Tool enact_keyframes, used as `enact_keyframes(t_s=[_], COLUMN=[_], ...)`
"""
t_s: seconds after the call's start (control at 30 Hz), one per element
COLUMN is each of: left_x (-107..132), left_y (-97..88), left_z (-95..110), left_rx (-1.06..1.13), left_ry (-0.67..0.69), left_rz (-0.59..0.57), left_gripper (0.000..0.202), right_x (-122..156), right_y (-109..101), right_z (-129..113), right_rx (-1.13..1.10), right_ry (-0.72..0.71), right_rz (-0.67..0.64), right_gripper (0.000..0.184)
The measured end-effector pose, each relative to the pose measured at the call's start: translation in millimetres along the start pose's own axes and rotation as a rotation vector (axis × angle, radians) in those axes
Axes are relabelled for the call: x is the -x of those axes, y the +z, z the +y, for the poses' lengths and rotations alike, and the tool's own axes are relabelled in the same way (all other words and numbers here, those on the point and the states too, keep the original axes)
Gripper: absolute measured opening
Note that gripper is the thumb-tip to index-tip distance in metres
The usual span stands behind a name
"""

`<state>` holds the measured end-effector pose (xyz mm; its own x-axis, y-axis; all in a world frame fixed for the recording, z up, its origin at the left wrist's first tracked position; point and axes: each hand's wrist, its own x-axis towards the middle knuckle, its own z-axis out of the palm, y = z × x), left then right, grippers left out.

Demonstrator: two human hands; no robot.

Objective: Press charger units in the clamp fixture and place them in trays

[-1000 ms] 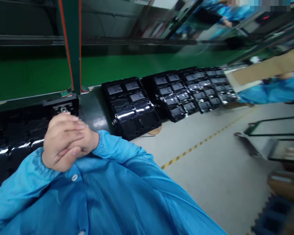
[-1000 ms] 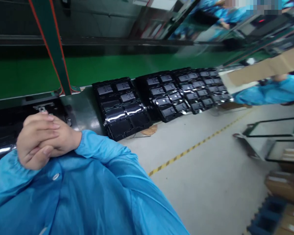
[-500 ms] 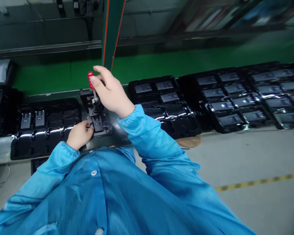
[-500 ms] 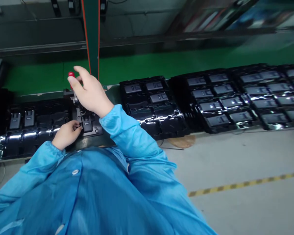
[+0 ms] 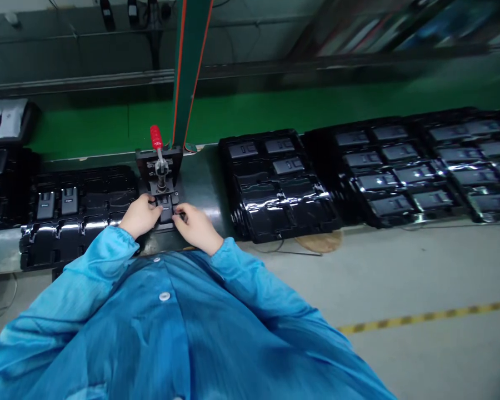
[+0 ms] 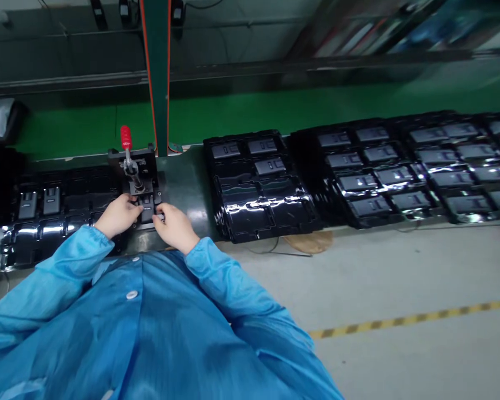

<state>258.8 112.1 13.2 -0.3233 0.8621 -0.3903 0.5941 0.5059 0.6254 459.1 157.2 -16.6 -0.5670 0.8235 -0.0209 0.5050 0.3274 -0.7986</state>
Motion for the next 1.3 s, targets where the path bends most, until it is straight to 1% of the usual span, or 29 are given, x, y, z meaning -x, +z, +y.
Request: enact_keyframes(t_s=[0.07, 0.13, 0.23, 0.3, 0.37, 0.43, 0.53, 0.6, 0.73, 0.83, 1.1, 1.3], left_x=[-3, -6, -8, -5, 5, 19, 43, 56, 68, 71, 74, 78], left_y=[2.5, 4.4, 6.0, 5.7, 4.3, 2.8, 2.0, 2.6, 3.9, 4.0, 8.9, 9.0], left_z=[3, 8, 13, 12, 8, 5, 3, 3, 3, 1, -1, -1], left_rx=[0.022, 0.024, 0.044, 0.083, 0.167, 0.285, 0.444, 0.508, 0.578, 0.613, 0.652, 0.633], left_ry=[0.002, 0.008, -0.003, -0.006, -0.007, 0.002, 0.045, 0.051, 0.052, 0.060, 0.079, 0.095], left_rz=[0.020, 0.016, 0.000, 0.005, 0.014, 0.001, -0.042, -0.065, -0.088, -0.100, -0.183, -0.226], left_gripper=[0.041, 0.036, 0.030, 0.027, 0.025, 0.027, 0.035, 0.042, 0.046, 0.047, 0.042, 0.043], right_x=[-1, -4, -8, -9, -7, -5, -2, 1, 9, 15, 24, 34], right_y=[11, 18, 20, 19, 19, 20, 20, 17, 7, 1, -4, -9], right_z=[8, 13, 16, 15, 12, 7, -3, -11, -22, -25, -25, -22], right_rx=[0.029, 0.021, -0.032, -0.089, -0.181, -0.322, -0.604, -0.757, -0.912, -0.961, -0.997, -1.000], right_ry=[0.003, 0.003, 0.006, 0.017, 0.059, 0.127, 0.218, 0.247, 0.275, 0.291, 0.313, 0.295], right_rz=[-0.031, -0.011, 0.022, 0.040, 0.048, 0.048, 0.009, -0.035, -0.103, -0.139, -0.154, -0.204], right_gripper=[0.018, 0.021, 0.023, 0.023, 0.026, 0.028, 0.027, 0.027, 0.035, 0.039, 0.034, 0.034])
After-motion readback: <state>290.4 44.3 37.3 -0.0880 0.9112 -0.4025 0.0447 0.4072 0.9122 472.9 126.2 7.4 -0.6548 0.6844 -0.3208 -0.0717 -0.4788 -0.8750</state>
